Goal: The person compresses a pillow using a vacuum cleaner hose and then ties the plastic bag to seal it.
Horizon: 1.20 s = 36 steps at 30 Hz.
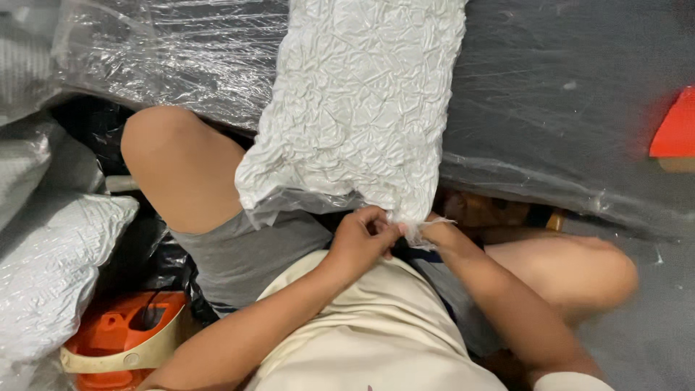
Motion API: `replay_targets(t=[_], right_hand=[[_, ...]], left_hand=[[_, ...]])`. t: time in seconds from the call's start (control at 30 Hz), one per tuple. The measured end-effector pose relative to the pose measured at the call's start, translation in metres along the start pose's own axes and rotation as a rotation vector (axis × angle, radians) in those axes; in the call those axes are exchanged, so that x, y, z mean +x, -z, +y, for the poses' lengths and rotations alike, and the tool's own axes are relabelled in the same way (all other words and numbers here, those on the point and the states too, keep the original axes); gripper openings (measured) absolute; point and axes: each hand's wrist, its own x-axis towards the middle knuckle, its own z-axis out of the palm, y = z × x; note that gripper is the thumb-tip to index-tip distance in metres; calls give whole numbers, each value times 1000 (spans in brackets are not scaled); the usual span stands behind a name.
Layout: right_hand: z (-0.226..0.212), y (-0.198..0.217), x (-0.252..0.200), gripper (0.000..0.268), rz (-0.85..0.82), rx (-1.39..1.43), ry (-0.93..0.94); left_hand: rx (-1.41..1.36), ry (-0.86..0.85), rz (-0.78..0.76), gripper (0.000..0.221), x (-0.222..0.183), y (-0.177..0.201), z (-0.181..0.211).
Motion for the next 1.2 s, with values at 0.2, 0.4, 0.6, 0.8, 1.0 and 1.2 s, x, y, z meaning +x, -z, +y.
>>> replay_targets(t=[0.2, 0.4, 0.6, 0.8, 1.0, 1.2], right_hand=[[-42, 13, 78, 55, 54, -2, -115], [-62, 7, 95, 66, 122, -7, -255], [-94, 10, 157, 77, 179, -22, -393], [-146, -40, 197, 62, 280, -334, -481], [-193, -107, 186, 35, 433, -582, -376], [-296, -139, 112, 31, 261, -1087, -745]], left_hand=[[142, -175, 148, 17, 14, 33, 46], [-116, -153, 209, 33, -10, 28, 20], [-245, -162, 311, 48, -15, 28, 16], [-403, -87, 401, 53, -18, 30, 4], [-535, -51, 390, 42, -16, 30, -1], [-561, -86, 372, 29, -16, 29, 1]])
